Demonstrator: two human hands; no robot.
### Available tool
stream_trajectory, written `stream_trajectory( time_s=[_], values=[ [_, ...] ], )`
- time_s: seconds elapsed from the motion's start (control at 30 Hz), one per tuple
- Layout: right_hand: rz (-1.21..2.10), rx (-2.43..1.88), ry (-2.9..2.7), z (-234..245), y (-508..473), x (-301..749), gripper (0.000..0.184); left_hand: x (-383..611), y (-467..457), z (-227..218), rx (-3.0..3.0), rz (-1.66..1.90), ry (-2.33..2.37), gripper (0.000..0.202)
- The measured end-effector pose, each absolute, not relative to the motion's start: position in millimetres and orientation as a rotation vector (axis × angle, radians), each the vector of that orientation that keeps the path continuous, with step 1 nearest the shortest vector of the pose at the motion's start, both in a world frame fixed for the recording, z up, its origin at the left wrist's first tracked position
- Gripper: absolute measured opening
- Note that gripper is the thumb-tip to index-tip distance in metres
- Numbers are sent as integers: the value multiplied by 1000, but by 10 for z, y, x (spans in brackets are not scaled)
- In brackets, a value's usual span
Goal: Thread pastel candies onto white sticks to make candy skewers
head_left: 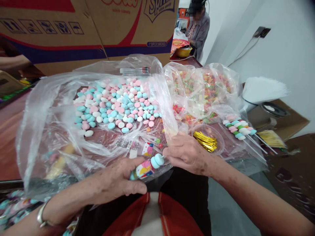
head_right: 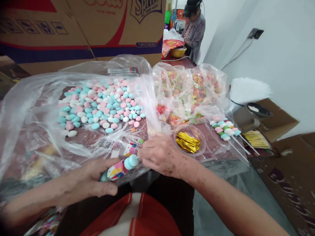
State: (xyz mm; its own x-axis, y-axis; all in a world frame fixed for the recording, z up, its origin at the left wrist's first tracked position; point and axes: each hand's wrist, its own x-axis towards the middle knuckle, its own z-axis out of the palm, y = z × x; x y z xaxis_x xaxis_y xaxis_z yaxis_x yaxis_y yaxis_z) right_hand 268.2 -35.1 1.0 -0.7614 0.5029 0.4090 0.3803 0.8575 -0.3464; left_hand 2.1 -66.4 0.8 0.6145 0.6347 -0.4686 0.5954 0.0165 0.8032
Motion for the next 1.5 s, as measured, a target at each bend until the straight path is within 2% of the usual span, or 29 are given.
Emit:
stream_trajectory(
  time_s=[0.13,0.3,0.47,0.6,0.67,0.87,1.03,1.13,1.23,1.37,1.5],
  values=[
    [207,-625,-2582,55,-386,2685,21,16,-578,49,1353,-78,959,51],
    [341,-675,-2604,-10,-500,2551,23,191,-621,60,1427,-14,942,40],
    [361,-584,-2622,-141,-535,2417,26,312,-660,-69,1422,25,933,38],
    [325,-709,-2533,5,-434,2493,16,348,-638,-57,1368,144,941,38],
    [288,-807,-2501,103,-375,2569,20,367,-622,22,1346,212,951,35],
    [531,-732,-2550,62,-389,2584,28,415,-647,134,1340,224,1100,59],
    [850,-715,-2341,-35,-453,2469,50,425,-666,91,1310,287,1183,58],
    [792,-870,-2107,-29,-444,2460,60,449,-642,122,1319,356,1237,59],
    [677,-928,-2106,-61,-463,2436,59,485,-639,151,1285,435,1261,55],
    [692,-758,-2210,-119,-532,2365,57,516,-671,143,1254,542,1326,52],
    [825,-899,-1860,-97,-535,2260,60,521,-648,125,1186,672,1413,50]
  ],
)
